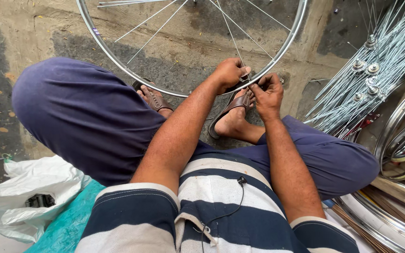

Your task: The person sits on the floor and laces a bicycle wheel by inserting spokes into the rim and hub. They repeatedly pick up spokes, thread them through the rim, and secure them at the hub, occasionally rotating the wheel to access different sections.

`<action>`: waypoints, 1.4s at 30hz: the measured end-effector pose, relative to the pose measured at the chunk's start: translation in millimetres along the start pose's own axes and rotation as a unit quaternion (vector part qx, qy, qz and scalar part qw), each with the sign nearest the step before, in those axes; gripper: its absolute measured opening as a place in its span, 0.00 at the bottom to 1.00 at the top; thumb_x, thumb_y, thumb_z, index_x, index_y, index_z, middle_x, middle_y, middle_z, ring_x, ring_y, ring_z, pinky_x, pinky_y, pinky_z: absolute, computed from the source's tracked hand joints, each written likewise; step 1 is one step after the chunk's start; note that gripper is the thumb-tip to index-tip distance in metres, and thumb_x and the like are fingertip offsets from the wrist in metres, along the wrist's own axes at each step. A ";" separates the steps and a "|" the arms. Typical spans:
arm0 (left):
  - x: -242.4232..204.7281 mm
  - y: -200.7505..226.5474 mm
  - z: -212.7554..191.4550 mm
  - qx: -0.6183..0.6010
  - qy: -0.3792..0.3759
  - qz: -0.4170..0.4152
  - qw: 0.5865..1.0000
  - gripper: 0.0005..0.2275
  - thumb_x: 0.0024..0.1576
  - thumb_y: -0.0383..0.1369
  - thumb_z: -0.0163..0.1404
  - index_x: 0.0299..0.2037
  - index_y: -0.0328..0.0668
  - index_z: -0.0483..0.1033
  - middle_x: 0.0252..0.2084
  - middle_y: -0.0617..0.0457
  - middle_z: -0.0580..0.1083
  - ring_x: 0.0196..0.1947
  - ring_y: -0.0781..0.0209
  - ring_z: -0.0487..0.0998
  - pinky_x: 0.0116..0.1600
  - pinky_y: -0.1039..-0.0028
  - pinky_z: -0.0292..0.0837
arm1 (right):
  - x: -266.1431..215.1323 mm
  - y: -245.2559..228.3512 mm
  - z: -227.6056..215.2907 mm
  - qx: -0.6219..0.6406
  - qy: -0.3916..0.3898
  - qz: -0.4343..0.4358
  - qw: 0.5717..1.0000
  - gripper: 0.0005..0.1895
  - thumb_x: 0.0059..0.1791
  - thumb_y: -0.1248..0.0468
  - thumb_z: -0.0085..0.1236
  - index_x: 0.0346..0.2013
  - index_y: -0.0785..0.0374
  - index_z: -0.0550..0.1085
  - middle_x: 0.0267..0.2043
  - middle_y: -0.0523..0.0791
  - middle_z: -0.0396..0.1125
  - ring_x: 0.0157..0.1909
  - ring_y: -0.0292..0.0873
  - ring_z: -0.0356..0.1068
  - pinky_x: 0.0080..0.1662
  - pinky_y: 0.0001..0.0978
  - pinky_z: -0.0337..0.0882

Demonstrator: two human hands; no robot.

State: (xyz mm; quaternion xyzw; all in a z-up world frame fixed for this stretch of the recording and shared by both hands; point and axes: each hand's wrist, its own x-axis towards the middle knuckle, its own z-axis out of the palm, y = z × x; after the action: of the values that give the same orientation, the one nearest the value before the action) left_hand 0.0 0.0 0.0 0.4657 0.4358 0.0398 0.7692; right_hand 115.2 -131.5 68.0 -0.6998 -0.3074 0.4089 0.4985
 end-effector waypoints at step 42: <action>38.8 -30.1 26.7 0.181 0.143 0.115 0.966 0.26 0.48 0.46 0.64 0.50 0.37 0.73 0.46 0.39 0.78 0.49 0.41 0.79 0.52 0.57 0.75 | 20.3 62.8 3.0 0.025 0.081 -0.019 0.996 0.11 0.50 0.75 0.61 0.46 0.69 0.75 0.43 0.43 0.74 0.45 0.35 0.74 0.49 0.27 0.75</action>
State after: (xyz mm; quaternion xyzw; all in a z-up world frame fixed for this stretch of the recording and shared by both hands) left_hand 32.4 -17.0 -42.2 0.6336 0.4846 0.1147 0.5921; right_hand 123.7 -132.8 2.5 -0.7120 -0.2691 0.3490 0.5467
